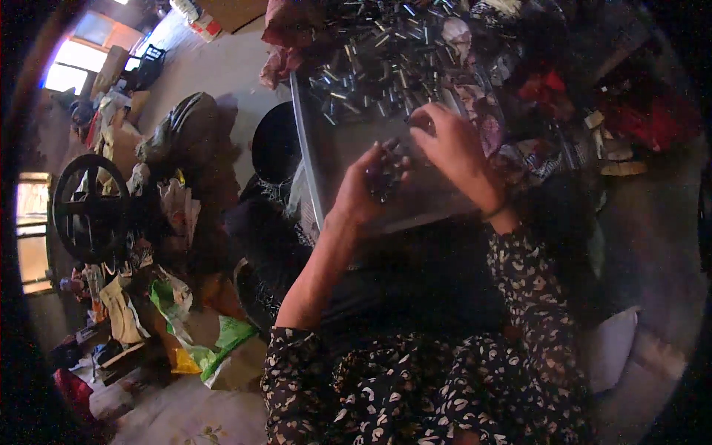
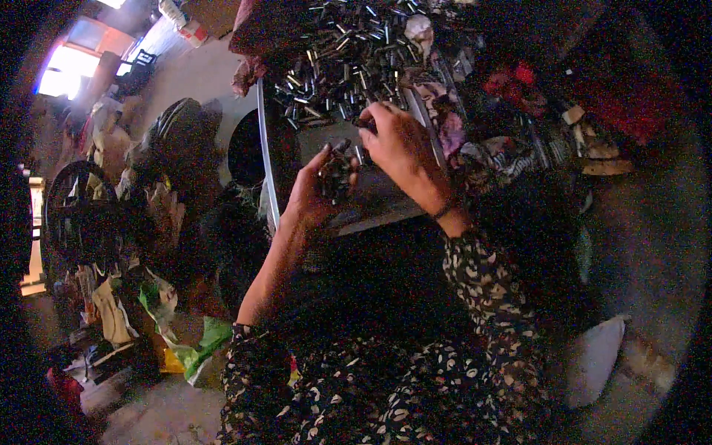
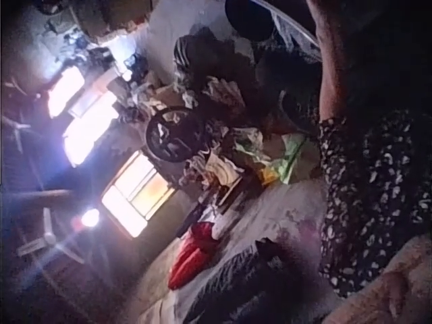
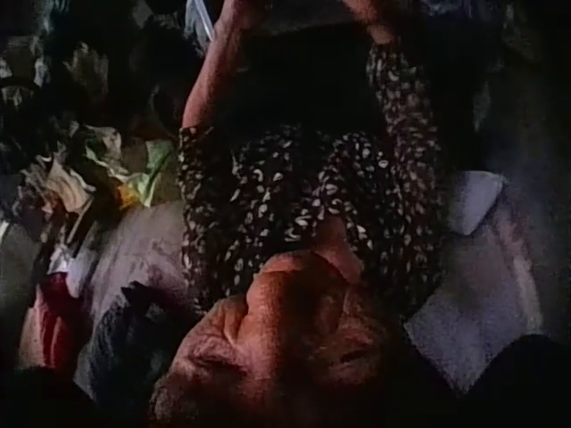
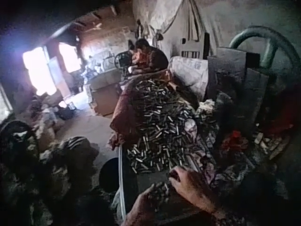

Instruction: The person assembles or inspects small metal tubes and metal parts from a plastic tray by hand.

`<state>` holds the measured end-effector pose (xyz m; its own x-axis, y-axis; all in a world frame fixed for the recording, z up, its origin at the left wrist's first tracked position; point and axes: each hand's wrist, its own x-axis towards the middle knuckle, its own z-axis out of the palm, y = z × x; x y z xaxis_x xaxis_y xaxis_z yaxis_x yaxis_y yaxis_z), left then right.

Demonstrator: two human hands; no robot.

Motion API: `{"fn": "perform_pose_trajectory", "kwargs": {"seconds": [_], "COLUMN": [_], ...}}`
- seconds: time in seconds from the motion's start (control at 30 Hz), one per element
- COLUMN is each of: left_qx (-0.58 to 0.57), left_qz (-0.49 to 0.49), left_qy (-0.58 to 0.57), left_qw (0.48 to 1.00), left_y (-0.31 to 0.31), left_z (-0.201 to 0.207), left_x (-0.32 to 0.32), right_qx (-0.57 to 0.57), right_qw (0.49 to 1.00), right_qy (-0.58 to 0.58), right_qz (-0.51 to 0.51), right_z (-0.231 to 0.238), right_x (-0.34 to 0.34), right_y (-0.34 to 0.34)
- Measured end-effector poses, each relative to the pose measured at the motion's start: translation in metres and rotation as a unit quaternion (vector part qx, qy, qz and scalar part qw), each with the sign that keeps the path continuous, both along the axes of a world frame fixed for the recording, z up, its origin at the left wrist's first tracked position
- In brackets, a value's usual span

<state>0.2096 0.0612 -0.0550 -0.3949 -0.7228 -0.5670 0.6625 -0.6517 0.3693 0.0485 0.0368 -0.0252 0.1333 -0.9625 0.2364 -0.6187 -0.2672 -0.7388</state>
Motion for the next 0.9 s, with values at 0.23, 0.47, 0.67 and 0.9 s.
{"fn": "perform_pose_trajectory", "kwargs": {"seconds": [0.23,0.47,0.67,0.9], "left_qx": [-0.044,-0.067,-0.153,-0.146], "left_qz": [0.085,0.132,0.093,0.054], "left_qy": [0.117,0.251,0.115,0.232], "left_qw": [0.988,0.957,0.977,0.960], "left_y": [0.013,0.012,0.008,-0.001], "left_z": [0.014,0.040,0.025,0.038], "left_x": [0.052,0.077,0.090,0.076], "right_qx": [-0.117,-0.248,-0.150,-0.073], "right_qw": [0.970,0.919,0.965,0.974], "right_qy": [0.114,0.229,0.135,0.203], "right_qz": [0.181,0.205,0.165,0.064], "right_z": [-0.042,-0.050,-0.043,-0.032], "right_x": [0.053,0.063,0.002,-0.010], "right_y": [-0.048,-0.048,-0.040,-0.039]}}
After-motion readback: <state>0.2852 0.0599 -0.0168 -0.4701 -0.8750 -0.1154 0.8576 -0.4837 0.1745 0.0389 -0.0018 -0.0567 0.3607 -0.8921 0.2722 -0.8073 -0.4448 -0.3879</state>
